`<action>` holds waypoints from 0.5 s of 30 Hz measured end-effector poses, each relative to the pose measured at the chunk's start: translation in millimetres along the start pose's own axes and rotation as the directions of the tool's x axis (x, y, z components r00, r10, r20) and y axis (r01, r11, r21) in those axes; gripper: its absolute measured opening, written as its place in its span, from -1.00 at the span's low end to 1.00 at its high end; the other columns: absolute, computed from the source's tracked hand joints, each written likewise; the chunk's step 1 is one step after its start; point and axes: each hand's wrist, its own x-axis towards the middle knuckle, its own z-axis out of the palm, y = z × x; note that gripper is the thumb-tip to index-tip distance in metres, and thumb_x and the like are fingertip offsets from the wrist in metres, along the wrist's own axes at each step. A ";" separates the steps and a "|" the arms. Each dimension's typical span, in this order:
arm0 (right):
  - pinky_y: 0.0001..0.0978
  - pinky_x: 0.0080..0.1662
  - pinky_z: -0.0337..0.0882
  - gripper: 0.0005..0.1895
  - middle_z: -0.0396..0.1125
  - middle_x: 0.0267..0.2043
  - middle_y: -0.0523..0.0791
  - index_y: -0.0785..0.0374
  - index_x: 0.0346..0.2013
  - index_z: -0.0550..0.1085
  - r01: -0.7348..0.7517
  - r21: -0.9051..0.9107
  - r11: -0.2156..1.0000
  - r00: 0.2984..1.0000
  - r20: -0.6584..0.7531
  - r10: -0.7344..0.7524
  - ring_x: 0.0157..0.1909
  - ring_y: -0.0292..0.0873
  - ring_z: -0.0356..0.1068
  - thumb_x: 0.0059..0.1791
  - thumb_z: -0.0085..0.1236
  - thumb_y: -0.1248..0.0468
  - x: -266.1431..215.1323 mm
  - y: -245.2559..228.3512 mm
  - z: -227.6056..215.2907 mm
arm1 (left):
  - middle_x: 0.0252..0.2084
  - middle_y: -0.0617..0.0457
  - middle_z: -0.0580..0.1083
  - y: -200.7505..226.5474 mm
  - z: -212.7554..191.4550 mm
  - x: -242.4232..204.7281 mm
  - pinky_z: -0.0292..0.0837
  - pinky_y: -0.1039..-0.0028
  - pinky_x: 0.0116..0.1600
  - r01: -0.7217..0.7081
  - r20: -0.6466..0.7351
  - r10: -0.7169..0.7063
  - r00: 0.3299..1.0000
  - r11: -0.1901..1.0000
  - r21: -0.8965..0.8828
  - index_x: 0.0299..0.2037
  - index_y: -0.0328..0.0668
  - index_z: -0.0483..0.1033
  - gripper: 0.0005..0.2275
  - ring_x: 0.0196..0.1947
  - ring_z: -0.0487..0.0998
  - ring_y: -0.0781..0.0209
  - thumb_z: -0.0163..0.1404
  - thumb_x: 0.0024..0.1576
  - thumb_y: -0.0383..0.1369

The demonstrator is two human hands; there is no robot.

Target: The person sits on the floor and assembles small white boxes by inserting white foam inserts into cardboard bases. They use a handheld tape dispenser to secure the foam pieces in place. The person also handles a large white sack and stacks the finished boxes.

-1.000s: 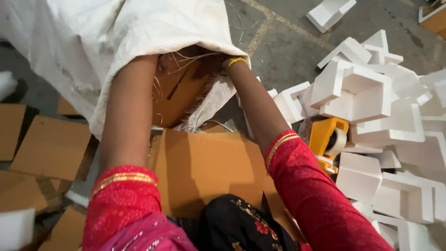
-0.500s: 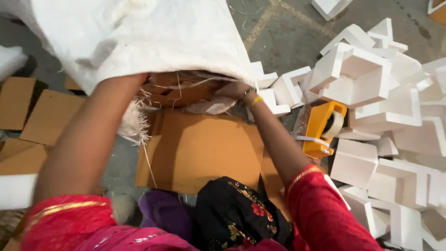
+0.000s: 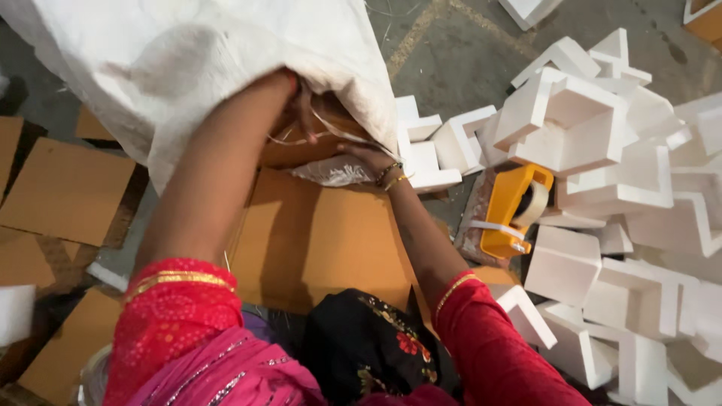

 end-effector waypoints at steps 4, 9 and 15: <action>-0.36 0.01 0.55 -0.36 0.47 0.04 -0.04 0.32 0.09 0.47 -0.089 -0.066 0.994 0.996 -0.037 0.086 -0.01 -0.15 0.49 -0.20 0.47 0.13 7.7 -29.4 -1.2 | 0.23 -0.13 0.35 10.2 16.2 -7.2 0.24 0.06 0.26 -0.069 -0.007 0.069 0.998 0.998 -0.009 0.19 -0.04 0.45 -0.55 0.19 0.33 -0.13 -0.06 0.20 0.00; -0.26 0.02 0.53 -0.40 0.45 0.05 0.06 0.37 0.09 0.51 -0.152 0.074 0.986 0.982 0.124 0.142 -0.01 -0.05 0.47 -0.15 0.45 0.13 6.2 -27.0 12.6 | 0.27 -0.12 0.33 -2.5 21.7 -21.6 0.21 0.05 0.29 -0.075 0.019 0.075 0.997 0.997 -0.030 0.22 -0.01 0.43 -0.53 0.23 0.31 -0.14 -0.07 0.20 0.03; -0.20 -0.02 0.53 -0.40 0.47 -0.03 0.06 0.35 0.03 0.52 0.109 -0.293 0.950 0.981 -0.124 -0.150 -0.06 -0.01 0.49 -0.17 0.43 0.04 -25.0 12.6 41.1 | 0.31 -0.10 0.31 7.5 13.4 -81.7 0.18 0.04 0.33 -0.184 0.081 0.188 0.979 0.982 -0.050 0.25 0.02 0.42 -0.50 0.27 0.28 -0.14 -0.07 0.19 0.06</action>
